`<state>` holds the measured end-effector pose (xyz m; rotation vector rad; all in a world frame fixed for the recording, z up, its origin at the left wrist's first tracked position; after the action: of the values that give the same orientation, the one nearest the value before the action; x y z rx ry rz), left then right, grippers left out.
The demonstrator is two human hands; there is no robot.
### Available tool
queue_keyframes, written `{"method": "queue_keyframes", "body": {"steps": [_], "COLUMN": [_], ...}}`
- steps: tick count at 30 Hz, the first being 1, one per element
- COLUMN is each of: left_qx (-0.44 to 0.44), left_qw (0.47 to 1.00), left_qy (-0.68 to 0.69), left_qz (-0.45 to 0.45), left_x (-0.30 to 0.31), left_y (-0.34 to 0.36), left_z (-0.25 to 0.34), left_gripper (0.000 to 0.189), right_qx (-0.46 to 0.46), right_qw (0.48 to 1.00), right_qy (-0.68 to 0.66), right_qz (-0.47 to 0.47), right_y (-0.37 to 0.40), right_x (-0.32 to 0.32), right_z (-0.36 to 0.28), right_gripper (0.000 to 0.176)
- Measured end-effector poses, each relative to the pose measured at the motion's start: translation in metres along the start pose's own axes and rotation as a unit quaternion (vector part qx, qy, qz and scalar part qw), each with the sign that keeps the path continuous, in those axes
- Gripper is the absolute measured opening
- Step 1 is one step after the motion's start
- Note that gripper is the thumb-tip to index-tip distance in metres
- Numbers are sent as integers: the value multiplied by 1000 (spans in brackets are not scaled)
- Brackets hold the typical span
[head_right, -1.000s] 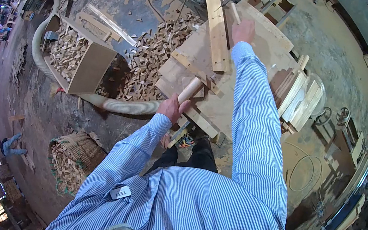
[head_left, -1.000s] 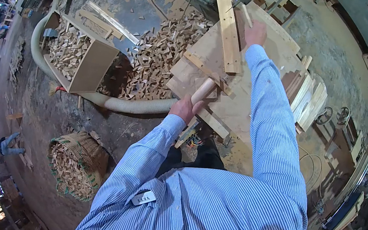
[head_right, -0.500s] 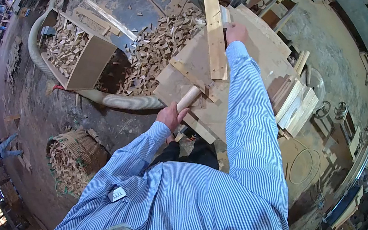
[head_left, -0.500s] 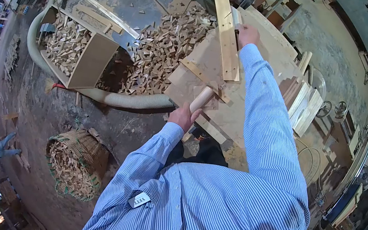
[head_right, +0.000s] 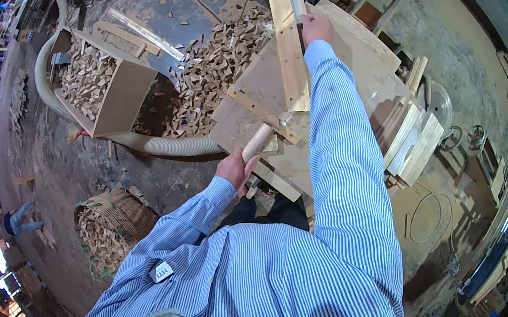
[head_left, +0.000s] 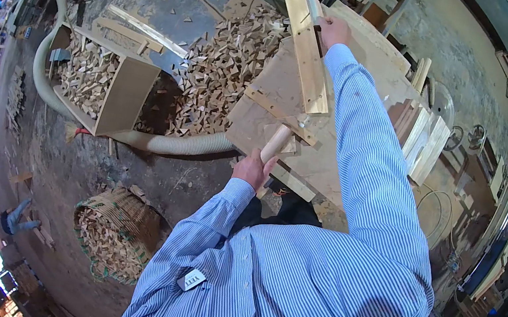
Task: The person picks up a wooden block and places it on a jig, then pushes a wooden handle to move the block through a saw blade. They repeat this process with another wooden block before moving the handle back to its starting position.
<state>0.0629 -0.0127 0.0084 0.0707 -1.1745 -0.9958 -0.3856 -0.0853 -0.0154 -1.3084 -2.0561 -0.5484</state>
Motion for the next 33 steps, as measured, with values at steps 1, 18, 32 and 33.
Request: {"method": "queue_keyframes", "body": {"steps": [1,18,32,33], "left_qx": [2,-28,-31,-29], "left_qw": [1000,998,999,999], "left_qy": [-4,12,11,13], "left_qz": [5,49,39,42], "left_x": [-1,-1,-2,-4], "left_y": [-2,-65,-46,-45], "left_z": [3,72,49,45], "left_gripper": [52,52,54,54], "right_qx": [5,52,161,166], "right_qw": [1000,995,961,961], "right_qy": [-1,42,132,131], "right_qz": [7,73,181,180], "right_y": [-1,-92,-25,-20], "right_x": [2,15,58,60], "right_z": [0,25,26,25], "right_gripper": [28,27,31,31]}}
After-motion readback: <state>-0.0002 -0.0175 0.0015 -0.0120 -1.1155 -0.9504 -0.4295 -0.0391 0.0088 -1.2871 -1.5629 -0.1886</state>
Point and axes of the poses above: each hand's wrist, its own y-axis away from the middle knuckle, its own x-axis out of the back of the hand, z = x × y, the point moved 1 cm from there along -y, towards the middle knuckle, and after that the axes turned 7 degrees about x, right-handed, at the moved point
